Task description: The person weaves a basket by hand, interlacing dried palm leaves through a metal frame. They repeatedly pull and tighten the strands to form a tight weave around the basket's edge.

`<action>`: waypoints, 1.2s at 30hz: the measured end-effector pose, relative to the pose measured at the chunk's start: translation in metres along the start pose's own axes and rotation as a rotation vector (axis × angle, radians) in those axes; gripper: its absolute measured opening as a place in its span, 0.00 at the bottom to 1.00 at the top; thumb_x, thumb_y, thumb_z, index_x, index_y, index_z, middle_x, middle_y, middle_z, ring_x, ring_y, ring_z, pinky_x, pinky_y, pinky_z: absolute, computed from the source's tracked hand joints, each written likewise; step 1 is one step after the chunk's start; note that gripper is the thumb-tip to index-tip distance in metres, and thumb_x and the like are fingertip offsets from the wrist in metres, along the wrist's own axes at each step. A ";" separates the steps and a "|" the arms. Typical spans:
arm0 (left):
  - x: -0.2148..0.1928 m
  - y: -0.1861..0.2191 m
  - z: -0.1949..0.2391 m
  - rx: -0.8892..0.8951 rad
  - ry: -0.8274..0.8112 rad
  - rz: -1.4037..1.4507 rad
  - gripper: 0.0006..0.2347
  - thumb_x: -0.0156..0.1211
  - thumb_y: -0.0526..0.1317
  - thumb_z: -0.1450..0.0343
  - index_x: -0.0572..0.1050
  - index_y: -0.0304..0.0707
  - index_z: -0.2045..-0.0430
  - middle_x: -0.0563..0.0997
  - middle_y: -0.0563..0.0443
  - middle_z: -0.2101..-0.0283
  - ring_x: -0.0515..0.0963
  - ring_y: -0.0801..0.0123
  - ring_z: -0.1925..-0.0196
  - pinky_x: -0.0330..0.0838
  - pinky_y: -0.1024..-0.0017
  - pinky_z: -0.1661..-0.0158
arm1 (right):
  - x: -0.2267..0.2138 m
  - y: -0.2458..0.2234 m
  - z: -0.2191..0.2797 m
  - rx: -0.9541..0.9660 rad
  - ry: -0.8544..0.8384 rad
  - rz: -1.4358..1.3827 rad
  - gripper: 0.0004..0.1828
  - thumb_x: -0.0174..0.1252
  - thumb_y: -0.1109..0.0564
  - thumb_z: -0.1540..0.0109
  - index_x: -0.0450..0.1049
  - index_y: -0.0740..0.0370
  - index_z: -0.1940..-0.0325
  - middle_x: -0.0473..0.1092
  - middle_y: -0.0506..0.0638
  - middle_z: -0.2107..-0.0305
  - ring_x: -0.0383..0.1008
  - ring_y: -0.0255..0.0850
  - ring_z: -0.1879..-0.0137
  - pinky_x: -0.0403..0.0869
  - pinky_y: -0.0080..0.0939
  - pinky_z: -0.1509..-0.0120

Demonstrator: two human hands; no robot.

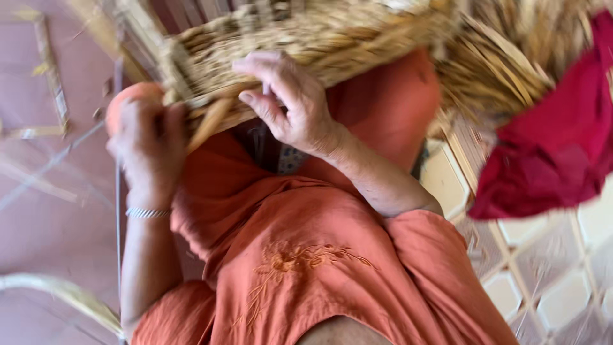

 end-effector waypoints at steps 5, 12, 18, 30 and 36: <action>0.001 0.004 -0.003 0.065 0.014 0.124 0.08 0.65 0.26 0.20 0.69 0.30 0.64 0.80 0.41 0.56 0.82 0.60 0.57 0.78 0.68 0.56 | -0.105 0.044 0.097 0.287 0.277 0.202 0.02 0.59 0.62 0.27 0.73 0.60 0.50 0.76 0.51 0.58 0.79 0.39 0.55 0.80 0.35 0.54; 0.007 -0.025 0.003 0.034 -0.007 0.044 0.09 0.62 0.34 0.19 0.70 0.27 0.65 0.77 0.45 0.63 0.78 0.67 0.67 0.71 0.74 0.66 | -0.248 0.221 0.254 0.790 0.518 0.512 0.12 0.63 0.66 0.37 0.82 0.51 0.53 0.80 0.45 0.60 0.79 0.35 0.55 0.82 0.38 0.53; 0.008 -0.043 0.005 0.047 -0.021 0.011 0.10 0.58 0.37 0.19 0.68 0.28 0.66 0.74 0.46 0.65 0.73 0.69 0.69 0.67 0.76 0.68 | -0.257 0.263 0.307 0.622 0.089 1.079 0.16 0.71 0.64 0.44 0.84 0.50 0.53 0.77 0.49 0.54 0.71 0.44 0.46 0.77 0.48 0.45; 0.008 -0.049 0.005 0.039 -0.046 0.067 0.10 0.57 0.38 0.19 0.68 0.27 0.64 0.76 0.46 0.63 0.76 0.71 0.67 0.72 0.76 0.64 | -0.255 0.284 0.301 0.480 -0.113 1.337 0.08 0.72 0.65 0.43 0.81 0.54 0.68 0.70 0.45 0.66 0.63 0.41 0.52 0.69 0.46 0.54; 0.005 -0.041 0.003 -0.038 -0.071 0.049 0.08 0.59 0.35 0.20 0.69 0.27 0.64 0.76 0.46 0.64 0.74 0.72 0.68 0.72 0.76 0.64 | -0.262 0.262 0.287 0.493 0.077 1.146 0.07 0.69 0.63 0.40 0.83 0.51 0.63 0.77 0.42 0.59 0.63 0.41 0.51 0.65 0.47 0.45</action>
Point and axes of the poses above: each hand's wrist, its own z-axis away from the middle knuckle, its own x-axis out of the palm, y = z × x, the point moved 3 cm from there along -z, towards the middle knuckle
